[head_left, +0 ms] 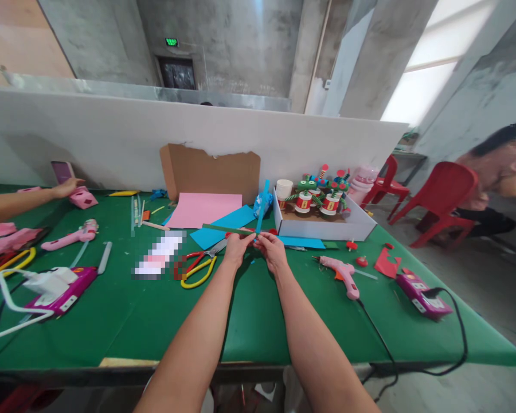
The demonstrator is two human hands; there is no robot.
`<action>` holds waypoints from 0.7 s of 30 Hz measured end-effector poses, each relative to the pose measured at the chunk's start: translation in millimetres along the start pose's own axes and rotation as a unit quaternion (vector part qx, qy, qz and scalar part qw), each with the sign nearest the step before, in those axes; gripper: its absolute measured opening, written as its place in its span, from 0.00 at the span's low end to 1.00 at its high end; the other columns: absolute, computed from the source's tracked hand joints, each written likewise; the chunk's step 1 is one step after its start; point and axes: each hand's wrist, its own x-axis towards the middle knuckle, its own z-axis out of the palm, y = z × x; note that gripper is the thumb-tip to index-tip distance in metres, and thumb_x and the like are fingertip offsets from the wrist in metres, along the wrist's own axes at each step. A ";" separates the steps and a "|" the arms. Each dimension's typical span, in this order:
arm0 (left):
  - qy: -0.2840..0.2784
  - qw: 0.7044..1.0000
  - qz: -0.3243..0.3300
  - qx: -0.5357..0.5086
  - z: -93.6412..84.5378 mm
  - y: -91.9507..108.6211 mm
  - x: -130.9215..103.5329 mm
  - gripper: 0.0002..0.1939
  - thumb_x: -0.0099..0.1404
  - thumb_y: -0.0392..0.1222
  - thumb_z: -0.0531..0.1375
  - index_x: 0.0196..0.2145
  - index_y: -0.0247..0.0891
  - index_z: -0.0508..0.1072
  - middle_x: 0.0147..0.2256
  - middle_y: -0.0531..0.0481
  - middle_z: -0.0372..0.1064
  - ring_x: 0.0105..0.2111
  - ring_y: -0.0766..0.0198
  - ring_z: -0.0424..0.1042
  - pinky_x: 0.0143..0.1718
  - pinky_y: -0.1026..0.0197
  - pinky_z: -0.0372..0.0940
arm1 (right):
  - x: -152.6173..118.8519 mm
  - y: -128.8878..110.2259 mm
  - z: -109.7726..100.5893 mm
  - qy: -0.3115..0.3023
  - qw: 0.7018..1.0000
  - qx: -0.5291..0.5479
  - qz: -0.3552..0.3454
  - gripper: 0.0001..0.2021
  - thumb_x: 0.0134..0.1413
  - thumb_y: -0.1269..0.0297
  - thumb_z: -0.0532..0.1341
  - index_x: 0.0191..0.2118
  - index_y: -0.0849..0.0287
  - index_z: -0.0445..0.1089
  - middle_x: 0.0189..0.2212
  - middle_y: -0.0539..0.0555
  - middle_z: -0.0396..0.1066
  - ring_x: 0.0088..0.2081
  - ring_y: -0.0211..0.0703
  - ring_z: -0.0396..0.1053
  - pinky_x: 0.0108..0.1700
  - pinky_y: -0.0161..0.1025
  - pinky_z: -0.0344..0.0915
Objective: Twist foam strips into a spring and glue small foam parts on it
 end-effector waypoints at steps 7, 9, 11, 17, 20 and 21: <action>-0.035 0.999 -0.015 0.034 1.3 4.5 -2.4 0.18 0.39 0.48 0.71 0.24 0.33 0.73 0.22 0.51 0.70 0.22 0.68 0.65 0.26 0.64 0.61 | -0.5 0.3 0.5 0.020 1.000 -0.016 0.017 0.11 0.34 0.61 0.73 0.25 0.61 0.75 0.15 0.46 0.69 0.19 0.31 0.66 0.29 0.31 0.71; -0.041 0.998 -0.017 0.039 1.4 5.1 -3.0 0.18 0.40 0.48 0.71 0.24 0.33 0.73 0.21 0.51 0.70 0.21 0.68 0.65 0.27 0.63 0.61 | -1.2 -0.4 1.1 0.027 0.999 -0.013 0.015 0.12 0.33 0.61 0.73 0.24 0.61 0.75 0.15 0.46 0.68 0.19 0.31 0.66 0.29 0.31 0.71; -0.040 0.998 -0.012 0.043 1.1 5.0 -3.1 0.18 0.40 0.48 0.71 0.25 0.33 0.74 0.22 0.51 0.70 0.22 0.68 0.65 0.27 0.63 0.61 | -1.9 -1.1 1.9 0.030 0.999 -0.010 0.016 0.12 0.32 0.61 0.73 0.23 0.61 0.74 0.15 0.46 0.68 0.19 0.31 0.66 0.29 0.31 0.71; -0.049 0.997 0.005 0.052 -0.4 4.0 -1.8 0.17 0.42 0.48 0.70 0.25 0.33 0.74 0.24 0.50 0.72 0.24 0.66 0.67 0.29 0.62 0.63 | -2.0 -0.7 3.1 0.035 0.999 -0.015 0.005 0.13 0.31 0.59 0.73 0.23 0.61 0.74 0.15 0.46 0.68 0.19 0.32 0.66 0.29 0.33 0.72; -0.038 0.998 0.008 0.051 -0.5 3.4 -1.5 0.17 0.42 0.48 0.70 0.25 0.33 0.74 0.24 0.50 0.72 0.24 0.65 0.68 0.29 0.63 0.63 | -1.5 0.1 3.3 0.031 0.999 -0.020 -0.005 0.14 0.30 0.58 0.73 0.23 0.61 0.74 0.15 0.46 0.67 0.19 0.33 0.66 0.29 0.34 0.71; -0.035 0.998 0.006 0.049 -0.5 3.3 -1.4 0.17 0.41 0.48 0.71 0.25 0.33 0.74 0.24 0.50 0.72 0.24 0.65 0.68 0.29 0.62 0.63 | -1.4 0.2 3.3 0.028 0.999 -0.025 -0.007 0.14 0.30 0.58 0.73 0.23 0.61 0.74 0.15 0.46 0.67 0.19 0.33 0.66 0.29 0.35 0.71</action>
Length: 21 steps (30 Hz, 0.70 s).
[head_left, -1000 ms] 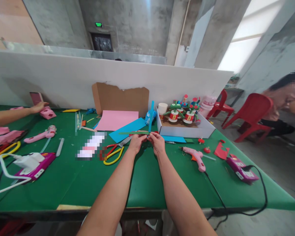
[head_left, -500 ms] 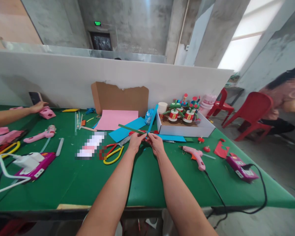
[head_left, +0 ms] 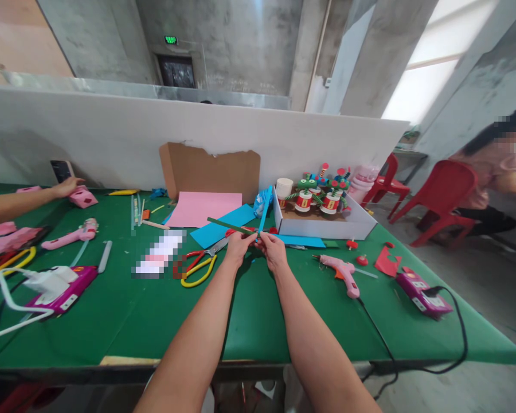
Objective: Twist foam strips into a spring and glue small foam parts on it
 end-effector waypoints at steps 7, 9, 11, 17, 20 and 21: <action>-0.002 1.000 -0.014 -0.008 -0.5 0.0 0.4 0.18 0.41 0.49 0.71 0.26 0.33 0.75 0.23 0.49 0.72 0.23 0.65 0.68 0.28 0.62 0.64 | -1.1 -3.2 0.4 -0.019 0.998 -0.050 -0.032 0.16 0.30 0.54 0.71 0.25 0.60 0.74 0.15 0.45 0.68 0.19 0.35 0.66 0.30 0.37 0.70; 0.000 1.000 -0.017 -0.013 -0.5 0.3 0.3 0.18 0.41 0.49 0.71 0.26 0.33 0.75 0.22 0.49 0.72 0.22 0.66 0.68 0.28 0.62 0.64 | -2.2 -4.7 0.8 -0.025 0.997 -0.055 -0.038 0.16 0.30 0.53 0.71 0.25 0.59 0.74 0.16 0.45 0.68 0.20 0.35 0.67 0.31 0.36 0.70; 0.003 1.000 -0.019 -0.020 -0.1 0.6 -0.1 0.18 0.41 0.49 0.71 0.25 0.33 0.75 0.22 0.50 0.71 0.22 0.67 0.67 0.28 0.62 0.63 | -3.2 -5.9 1.1 -0.029 0.997 -0.053 -0.037 0.15 0.31 0.54 0.71 0.25 0.60 0.74 0.16 0.45 0.68 0.20 0.35 0.67 0.31 0.36 0.69; 0.007 0.999 -0.024 -0.029 -0.2 0.3 -0.1 0.19 0.39 0.49 0.71 0.24 0.32 0.74 0.21 0.50 0.70 0.21 0.68 0.66 0.27 0.63 0.62 | -4.0 -6.0 -0.2 -0.039 0.996 -0.066 -0.045 0.15 0.30 0.58 0.72 0.27 0.60 0.75 0.20 0.47 0.72 0.22 0.34 0.67 0.32 0.35 0.69; 0.002 1.000 -0.022 -0.018 -1.3 -1.5 1.2 0.18 0.40 0.49 0.70 0.24 0.33 0.73 0.21 0.51 0.69 0.21 0.68 0.65 0.26 0.64 0.61 | -2.5 -4.8 -2.2 -0.040 0.995 -0.082 -0.047 0.14 0.32 0.58 0.72 0.27 0.60 0.74 0.18 0.46 0.70 0.21 0.34 0.67 0.30 0.34 0.68; 0.002 1.000 -0.020 -0.014 -1.5 -2.2 1.5 0.18 0.41 0.49 0.70 0.24 0.33 0.73 0.21 0.51 0.69 0.21 0.69 0.64 0.25 0.64 0.60 | -1.9 -4.5 -2.7 -0.040 0.994 -0.086 -0.048 0.14 0.32 0.58 0.72 0.27 0.60 0.74 0.18 0.46 0.70 0.20 0.33 0.67 0.30 0.34 0.67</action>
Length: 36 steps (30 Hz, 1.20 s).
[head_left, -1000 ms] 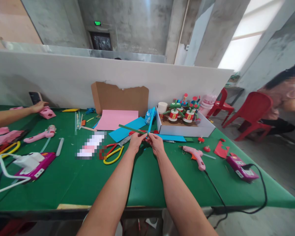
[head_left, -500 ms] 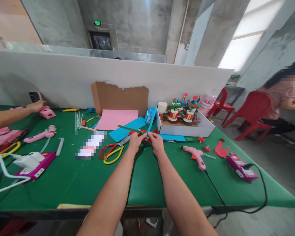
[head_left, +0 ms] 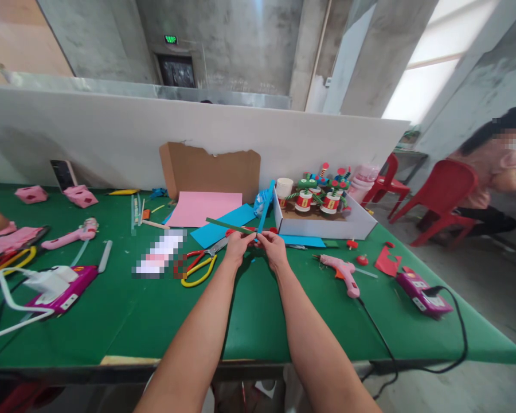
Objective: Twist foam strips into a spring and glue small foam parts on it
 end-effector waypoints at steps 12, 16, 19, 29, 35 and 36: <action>-0.001 1.000 0.000 0.000 0.4 -3.2 0.4 0.18 0.41 0.49 0.70 0.25 0.34 0.72 0.22 0.51 0.70 0.21 0.69 0.65 0.26 0.64 0.61 | 4.0 3.9 -0.8 0.009 0.999 -0.006 -0.032 0.15 0.30 0.58 0.71 0.26 0.58 0.69 0.21 0.45 0.70 0.21 0.34 0.66 0.30 0.35 0.67; -0.009 1.000 -0.006 -0.001 0.8 -8.6 2.4 0.19 0.42 0.50 0.70 0.26 0.33 0.73 0.22 0.50 0.71 0.22 0.68 0.67 0.27 0.63 0.62 | 3.1 3.0 -0.8 0.003 0.999 -0.009 -0.042 0.15 0.31 0.59 0.71 0.26 0.58 0.68 0.21 0.45 0.70 0.22 0.34 0.66 0.31 0.35 0.68; 0.002 1.000 -0.010 0.013 0.5 -11.5 4.1 0.19 0.41 0.51 0.71 0.24 0.32 0.74 0.20 0.50 0.70 0.21 0.66 0.68 0.27 0.63 0.62 | 2.9 2.6 -1.2 0.004 0.999 -0.012 -0.052 0.13 0.33 0.60 0.70 0.27 0.57 0.68 0.22 0.45 0.70 0.22 0.33 0.66 0.31 0.35 0.68; 0.049 0.998 0.016 0.038 1.1 -15.2 5.6 0.15 0.42 0.49 0.69 0.22 0.34 0.75 0.19 0.50 0.71 0.21 0.65 0.68 0.28 0.62 0.63 | 5.1 6.7 -0.4 0.013 0.999 -0.011 -0.037 0.13 0.32 0.61 0.71 0.26 0.58 0.68 0.20 0.45 0.70 0.21 0.34 0.67 0.30 0.36 0.68; 0.071 0.991 0.034 0.104 1.6 -12.4 3.2 0.11 0.45 0.46 0.67 0.19 0.35 0.74 0.20 0.50 0.71 0.21 0.65 0.65 0.26 0.63 0.60 | 4.6 5.9 -1.7 0.020 0.999 -0.014 -0.035 0.12 0.32 0.61 0.71 0.25 0.58 0.70 0.19 0.45 0.70 0.22 0.35 0.67 0.30 0.35 0.68; 0.072 0.990 0.035 0.113 1.9 -10.9 2.5 0.10 0.46 0.45 0.66 0.19 0.35 0.74 0.20 0.50 0.71 0.21 0.65 0.65 0.26 0.63 0.60 | 4.7 5.9 -1.6 0.022 0.999 -0.014 -0.038 0.12 0.32 0.61 0.71 0.25 0.58 0.69 0.19 0.45 0.70 0.22 0.35 0.67 0.30 0.35 0.68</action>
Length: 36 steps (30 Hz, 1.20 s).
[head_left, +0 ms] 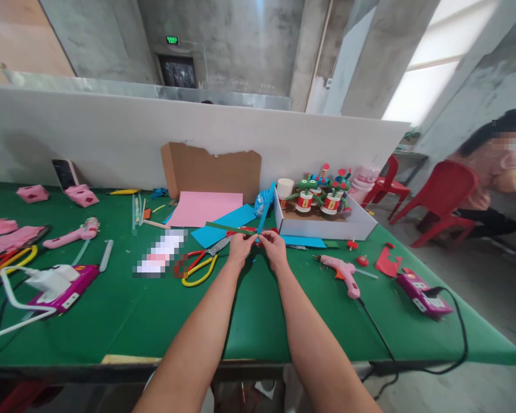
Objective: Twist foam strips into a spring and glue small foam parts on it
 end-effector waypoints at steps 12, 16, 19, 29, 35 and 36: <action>-0.021 0.999 0.016 0.032 1.3 9.4 -5.4 0.15 0.46 0.52 0.66 0.19 0.34 0.75 0.19 0.49 0.70 0.21 0.65 0.63 0.25 0.64 0.57 | 3.7 5.8 -6.2 -0.004 1.000 -0.012 -0.011 0.12 0.34 0.58 0.70 0.25 0.58 0.70 0.19 0.45 0.69 0.22 0.35 0.67 0.32 0.36 0.69; -0.030 0.998 0.027 0.039 0.9 4.8 -3.9 0.16 0.48 0.52 0.65 0.22 0.33 0.76 0.20 0.49 0.70 0.22 0.65 0.64 0.26 0.64 0.58 | 5.4 8.6 -6.9 -0.002 1.000 -0.021 -0.016 0.13 0.35 0.58 0.70 0.25 0.58 0.70 0.19 0.45 0.69 0.22 0.36 0.67 0.31 0.37 0.69; -0.033 0.998 0.029 0.033 0.3 0.8 -0.9 0.14 0.49 0.50 0.64 0.23 0.33 0.76 0.22 0.48 0.72 0.23 0.64 0.65 0.26 0.64 0.59 | 5.5 9.2 -6.2 0.002 1.000 -0.023 -0.017 0.12 0.35 0.58 0.69 0.26 0.58 0.70 0.19 0.45 0.69 0.22 0.36 0.67 0.31 0.37 0.69; -0.031 0.999 0.021 0.012 0.0 -1.7 2.3 0.12 0.48 0.47 0.66 0.24 0.33 0.76 0.23 0.48 0.72 0.24 0.63 0.67 0.28 0.63 0.60 | 4.3 4.9 -4.4 0.006 0.998 -0.042 -0.035 0.12 0.36 0.58 0.68 0.26 0.58 0.70 0.20 0.46 0.70 0.23 0.37 0.68 0.31 0.37 0.68; -0.041 0.998 -0.013 -0.036 -0.4 -1.4 0.7 0.15 0.46 0.49 0.66 0.20 0.35 0.70 0.19 0.52 0.67 0.21 0.66 0.63 0.27 0.63 0.57 | 0.3 0.2 -2.0 0.013 0.998 -0.041 -0.039 0.11 0.35 0.58 0.68 0.27 0.58 0.70 0.21 0.46 0.71 0.23 0.36 0.67 0.32 0.37 0.68; -0.041 0.998 -0.015 -0.040 -1.1 -1.4 1.0 0.15 0.46 0.50 0.66 0.20 0.35 0.69 0.19 0.52 0.67 0.22 0.66 0.63 0.27 0.63 0.58 | -0.7 -1.0 -1.5 0.008 0.999 -0.039 -0.030 0.12 0.35 0.58 0.68 0.26 0.58 0.70 0.21 0.47 0.71 0.23 0.36 0.67 0.32 0.37 0.68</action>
